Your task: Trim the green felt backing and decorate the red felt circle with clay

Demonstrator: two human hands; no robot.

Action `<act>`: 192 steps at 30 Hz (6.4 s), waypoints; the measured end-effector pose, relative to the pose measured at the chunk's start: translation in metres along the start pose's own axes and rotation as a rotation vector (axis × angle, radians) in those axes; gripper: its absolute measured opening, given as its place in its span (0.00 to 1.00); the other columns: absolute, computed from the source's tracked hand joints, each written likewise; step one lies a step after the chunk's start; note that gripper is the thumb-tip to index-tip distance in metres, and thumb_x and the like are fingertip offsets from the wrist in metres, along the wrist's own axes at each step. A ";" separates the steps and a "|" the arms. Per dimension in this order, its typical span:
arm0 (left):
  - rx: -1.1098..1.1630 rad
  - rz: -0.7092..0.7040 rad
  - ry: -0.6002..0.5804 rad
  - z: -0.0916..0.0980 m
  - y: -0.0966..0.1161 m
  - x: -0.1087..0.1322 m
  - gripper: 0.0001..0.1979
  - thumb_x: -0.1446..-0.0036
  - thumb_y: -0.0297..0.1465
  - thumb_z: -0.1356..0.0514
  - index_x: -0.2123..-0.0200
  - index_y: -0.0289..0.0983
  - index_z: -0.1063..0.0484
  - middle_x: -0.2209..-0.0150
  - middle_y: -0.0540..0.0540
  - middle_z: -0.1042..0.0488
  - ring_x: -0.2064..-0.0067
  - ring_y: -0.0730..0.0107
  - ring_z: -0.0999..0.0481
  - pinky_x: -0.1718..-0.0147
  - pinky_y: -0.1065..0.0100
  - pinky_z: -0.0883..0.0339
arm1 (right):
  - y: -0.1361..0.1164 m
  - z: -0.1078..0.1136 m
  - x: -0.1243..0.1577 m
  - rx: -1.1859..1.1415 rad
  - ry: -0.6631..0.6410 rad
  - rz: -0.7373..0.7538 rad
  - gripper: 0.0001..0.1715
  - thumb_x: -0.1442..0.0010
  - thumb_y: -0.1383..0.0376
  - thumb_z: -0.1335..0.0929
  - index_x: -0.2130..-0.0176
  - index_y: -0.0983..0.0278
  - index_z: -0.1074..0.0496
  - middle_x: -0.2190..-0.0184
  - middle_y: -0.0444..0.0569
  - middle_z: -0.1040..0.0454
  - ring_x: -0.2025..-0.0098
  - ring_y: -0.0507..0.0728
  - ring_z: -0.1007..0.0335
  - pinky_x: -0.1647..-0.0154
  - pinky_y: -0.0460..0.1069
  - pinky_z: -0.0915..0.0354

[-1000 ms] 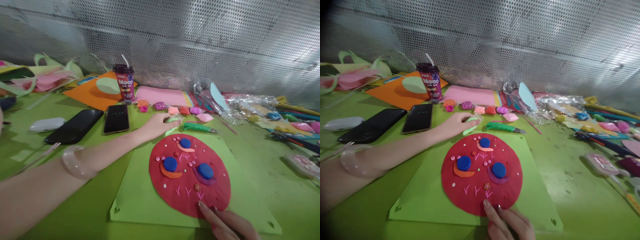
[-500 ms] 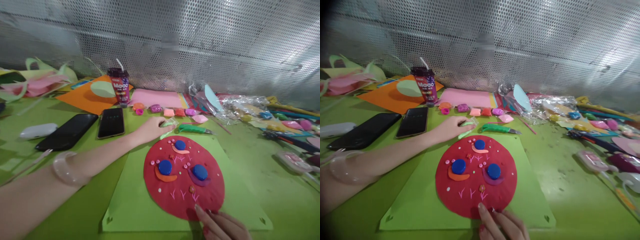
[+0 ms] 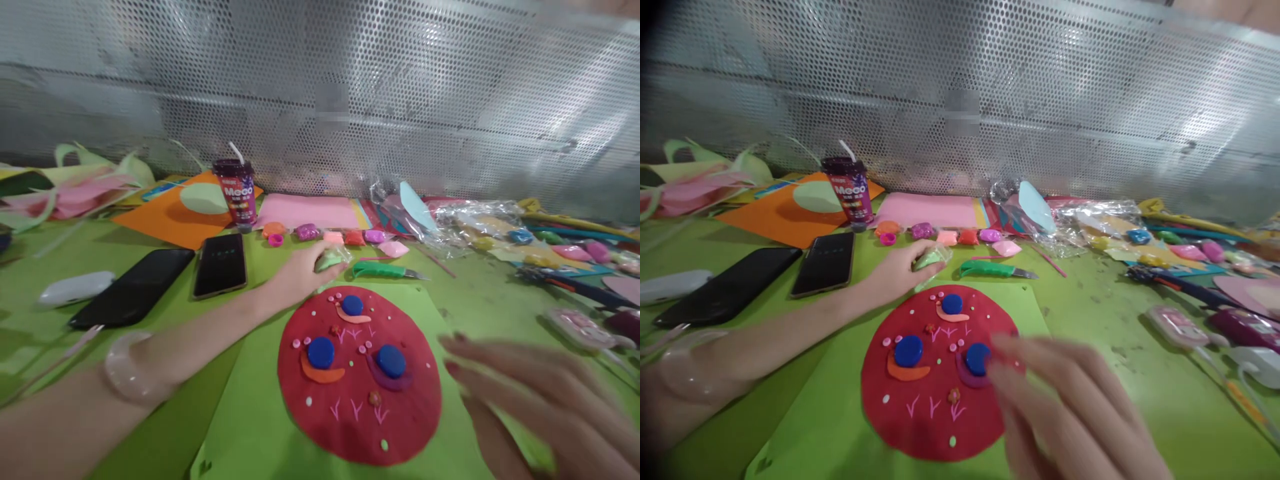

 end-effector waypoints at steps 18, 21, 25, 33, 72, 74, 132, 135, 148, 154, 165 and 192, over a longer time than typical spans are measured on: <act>-0.116 -0.431 0.124 -0.002 0.019 0.007 0.19 0.46 0.39 0.40 0.54 0.35 0.34 0.58 0.46 0.27 0.56 0.66 0.30 0.54 0.66 0.38 | 0.080 -0.105 -0.051 -0.436 -0.082 -0.408 0.05 0.46 0.64 0.30 0.66 0.54 0.24 0.49 0.45 0.37 0.47 0.61 0.43 0.46 0.63 0.42; -0.137 -0.452 0.143 -0.001 0.024 0.009 0.20 0.46 0.40 0.40 0.55 0.34 0.33 0.60 0.45 0.26 0.58 0.66 0.30 0.56 0.66 0.37 | 0.081 -0.107 -0.050 -0.481 -0.085 -0.477 0.04 0.45 0.62 0.30 0.66 0.53 0.24 0.51 0.44 0.34 0.47 0.60 0.41 0.48 0.62 0.39; -0.253 -0.527 0.204 -0.003 0.035 0.015 0.19 0.45 0.40 0.42 0.56 0.33 0.33 0.64 0.46 0.26 0.62 0.66 0.31 0.60 0.66 0.36 | 0.080 -0.104 -0.049 -0.487 -0.080 -0.524 0.04 0.46 0.65 0.30 0.71 0.55 0.25 0.54 0.44 0.32 0.49 0.59 0.39 0.48 0.60 0.39; -0.411 -0.609 0.275 -0.003 0.043 0.018 0.18 0.43 0.40 0.44 0.57 0.31 0.33 0.66 0.45 0.27 0.64 0.66 0.31 0.61 0.65 0.35 | 0.073 -0.102 -0.047 -0.374 -0.072 -0.425 0.05 0.43 0.70 0.34 0.70 0.61 0.30 0.57 0.50 0.34 0.50 0.62 0.44 0.48 0.63 0.44; -0.253 -0.453 0.185 0.008 0.001 -0.002 0.19 0.49 0.40 0.38 0.56 0.35 0.31 0.60 0.45 0.25 0.58 0.64 0.28 0.58 0.63 0.35 | 0.074 -0.102 -0.052 -0.429 -0.052 -0.211 0.06 0.43 0.71 0.35 0.66 0.60 0.33 0.55 0.49 0.36 0.49 0.57 0.40 0.49 0.56 0.40; -0.221 -0.463 0.135 0.003 0.007 0.000 0.18 0.49 0.38 0.37 0.57 0.35 0.30 0.61 0.46 0.25 0.60 0.64 0.28 0.58 0.64 0.35 | 0.075 -0.103 -0.052 -0.437 -0.049 -0.195 0.06 0.43 0.71 0.36 0.66 0.60 0.33 0.56 0.49 0.36 0.49 0.57 0.40 0.49 0.57 0.40; 0.379 0.190 0.323 0.010 -0.037 -0.019 0.14 0.48 0.42 0.42 0.68 0.35 0.33 0.73 0.51 0.32 0.72 0.73 0.36 0.73 0.71 0.43 | -0.008 -0.152 -0.084 -0.523 -0.595 -0.035 0.07 0.44 0.73 0.32 0.70 0.62 0.26 0.54 0.47 0.34 0.52 0.58 0.44 0.52 0.55 0.42; 0.384 0.198 0.324 0.009 -0.040 -0.020 0.16 0.48 0.43 0.42 0.67 0.35 0.32 0.73 0.50 0.31 0.71 0.72 0.35 0.72 0.70 0.42 | -0.006 -0.151 -0.082 -0.517 -0.570 0.019 0.07 0.43 0.71 0.33 0.70 0.61 0.25 0.52 0.47 0.35 0.50 0.59 0.45 0.51 0.56 0.44; 0.401 0.196 0.314 0.009 -0.040 -0.020 0.15 0.48 0.42 0.42 0.68 0.35 0.32 0.71 0.49 0.29 0.70 0.70 0.33 0.72 0.69 0.41 | -0.002 -0.153 -0.080 -0.554 -0.523 0.002 0.06 0.42 0.70 0.34 0.69 0.62 0.27 0.55 0.47 0.33 0.52 0.59 0.44 0.52 0.56 0.45; 0.388 0.190 0.324 0.011 -0.038 -0.019 0.14 0.48 0.41 0.42 0.69 0.35 0.33 0.73 0.50 0.30 0.72 0.72 0.34 0.73 0.71 0.43 | -0.002 -0.151 -0.079 -0.546 -0.510 0.059 0.08 0.41 0.70 0.35 0.68 0.60 0.27 0.55 0.46 0.33 0.51 0.59 0.45 0.52 0.56 0.45; 0.387 0.185 0.304 0.010 -0.038 -0.019 0.13 0.48 0.41 0.42 0.71 0.35 0.34 0.74 0.51 0.32 0.73 0.73 0.36 0.74 0.71 0.45 | -0.001 -0.144 -0.075 -0.420 -0.610 0.238 0.12 0.38 0.68 0.38 0.60 0.61 0.26 0.51 0.52 0.35 0.47 0.62 0.48 0.49 0.60 0.45; 0.306 0.174 0.272 0.011 -0.037 -0.019 0.16 0.47 0.44 0.44 0.70 0.35 0.32 0.73 0.50 0.31 0.71 0.71 0.35 0.73 0.70 0.43 | 0.000 -0.135 -0.078 -0.328 -0.667 0.312 0.14 0.36 0.65 0.40 0.54 0.56 0.29 0.49 0.52 0.36 0.49 0.61 0.46 0.53 0.57 0.44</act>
Point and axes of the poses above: each hand's wrist, its own x-axis away from the middle knuckle, its own z-axis out of the back of the hand, y = z × x, the point moved 5 cm from there along -x, towards the middle knuckle
